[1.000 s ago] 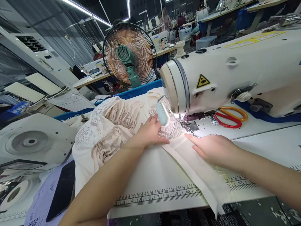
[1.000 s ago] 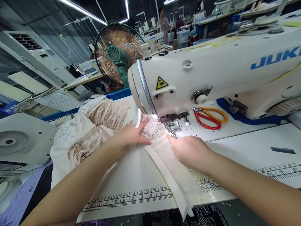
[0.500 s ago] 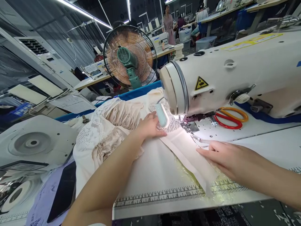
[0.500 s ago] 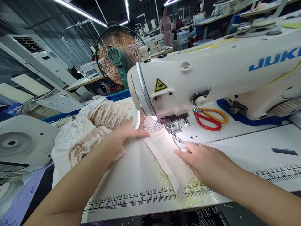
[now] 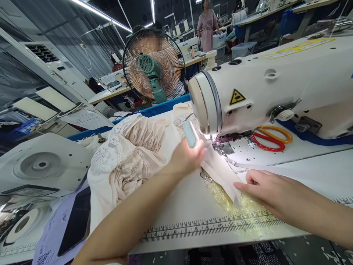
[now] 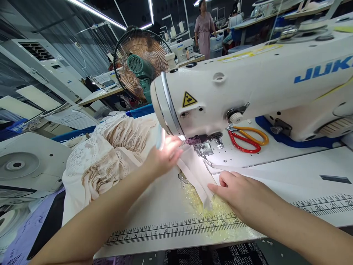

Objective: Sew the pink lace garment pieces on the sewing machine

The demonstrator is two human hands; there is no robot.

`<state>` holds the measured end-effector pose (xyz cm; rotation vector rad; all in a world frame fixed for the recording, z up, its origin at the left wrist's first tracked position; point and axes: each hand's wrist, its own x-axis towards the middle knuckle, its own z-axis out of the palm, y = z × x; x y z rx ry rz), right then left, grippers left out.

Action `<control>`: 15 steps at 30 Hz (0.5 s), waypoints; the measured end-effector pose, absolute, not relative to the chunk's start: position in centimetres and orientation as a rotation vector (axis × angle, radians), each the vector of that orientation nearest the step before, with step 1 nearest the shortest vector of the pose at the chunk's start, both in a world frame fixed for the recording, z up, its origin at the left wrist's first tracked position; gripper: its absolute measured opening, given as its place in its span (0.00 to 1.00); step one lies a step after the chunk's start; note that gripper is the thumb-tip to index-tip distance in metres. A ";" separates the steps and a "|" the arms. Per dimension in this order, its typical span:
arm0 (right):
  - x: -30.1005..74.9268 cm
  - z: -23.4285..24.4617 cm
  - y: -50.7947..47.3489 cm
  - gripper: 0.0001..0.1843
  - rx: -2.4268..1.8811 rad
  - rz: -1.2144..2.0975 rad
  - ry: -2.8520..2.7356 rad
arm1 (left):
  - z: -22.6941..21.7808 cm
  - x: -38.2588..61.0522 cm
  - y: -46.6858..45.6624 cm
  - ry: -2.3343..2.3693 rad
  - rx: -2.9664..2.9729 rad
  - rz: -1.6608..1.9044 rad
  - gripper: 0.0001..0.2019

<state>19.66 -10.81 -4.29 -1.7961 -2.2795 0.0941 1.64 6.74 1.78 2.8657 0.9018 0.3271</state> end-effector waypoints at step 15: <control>19.7 -4.8 -7.9 0.19 -1.846 0.035 -2.345 | -1.2 1.3 2.6 0.189 3.238 0.074 0.18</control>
